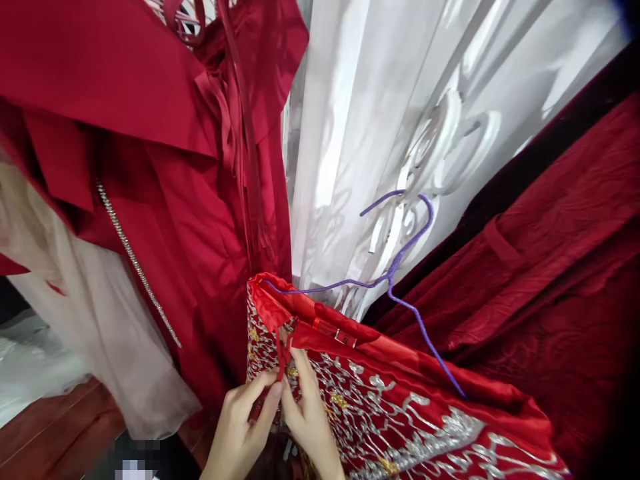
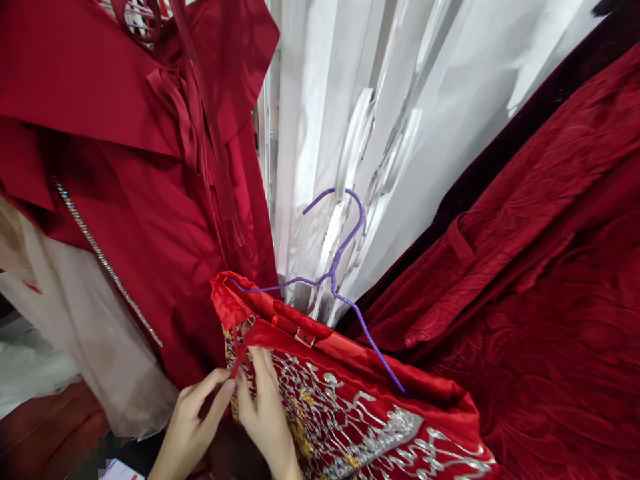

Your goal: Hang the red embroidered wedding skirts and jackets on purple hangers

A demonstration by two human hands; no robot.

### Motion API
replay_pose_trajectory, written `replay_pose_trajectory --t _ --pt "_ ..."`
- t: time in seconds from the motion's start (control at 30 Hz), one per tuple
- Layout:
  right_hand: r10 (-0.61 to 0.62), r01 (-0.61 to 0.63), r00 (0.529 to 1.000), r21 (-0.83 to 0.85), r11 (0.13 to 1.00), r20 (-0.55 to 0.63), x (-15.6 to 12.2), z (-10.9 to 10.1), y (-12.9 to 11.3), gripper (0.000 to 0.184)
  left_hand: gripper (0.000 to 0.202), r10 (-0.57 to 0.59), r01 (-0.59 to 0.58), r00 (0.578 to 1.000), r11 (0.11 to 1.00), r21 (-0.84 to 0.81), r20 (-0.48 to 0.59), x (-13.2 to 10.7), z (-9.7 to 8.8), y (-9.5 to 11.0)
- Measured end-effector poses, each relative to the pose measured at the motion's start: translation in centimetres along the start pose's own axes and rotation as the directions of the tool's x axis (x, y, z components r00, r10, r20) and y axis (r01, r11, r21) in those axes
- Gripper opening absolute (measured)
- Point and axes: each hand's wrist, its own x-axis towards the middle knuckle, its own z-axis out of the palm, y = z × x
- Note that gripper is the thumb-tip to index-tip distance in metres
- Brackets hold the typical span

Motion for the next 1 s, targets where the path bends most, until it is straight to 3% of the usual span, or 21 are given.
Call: replay_pose_trajectory --t 0.13,0.23,0.33,0.43,0.7,0.83,1.0 --pt "0.115 -0.115 0.993 0.340 0.933 0.023 0.6 0.5 -1.9 0.037 0.017 0.236 -0.229 0.971 0.961 0.153 -0.028 -0.3 -1.1 0.2" --pt "0.163 -0.163 0.986 0.342 0.926 0.027 0.5 -0.1 -3.4 0.022 0.018 0.299 -0.292 0.954 0.928 0.230 0.006 -0.6 -1.6 -0.4" --pt "0.147 -0.131 0.985 0.153 0.979 -0.094 0.0 -1.5 -4.2 0.017 0.020 0.272 -0.258 0.962 0.933 0.250 -0.023 -0.9 -1.9 -0.8" --pt "0.120 -0.111 0.978 0.059 0.992 -0.171 -0.4 -3.2 -4.7 0.018 0.018 0.240 -0.190 0.954 0.947 0.260 -0.178 -0.8 -2.2 -0.5" --pt "-0.015 0.001 0.947 -0.044 0.999 -0.320 -0.3 -5.4 -6.7 0.016 0.017 0.272 -0.248 0.927 0.961 0.122 -0.259 1.8 -2.5 3.0" --pt "-0.043 0.013 0.934 -0.088 0.996 -0.354 -0.1 -6.5 -6.2 0.017 0.021 0.172 -0.143 0.925 0.984 0.109 -0.338 2.5 -2.6 1.9" --pt "-0.028 -0.035 0.925 -0.159 0.987 -0.378 -0.5 -8.5 -4.5 0.015 0.025 0.034 -0.049 0.863 0.999 -0.015 -0.504 2.9 -2.9 -0.4"
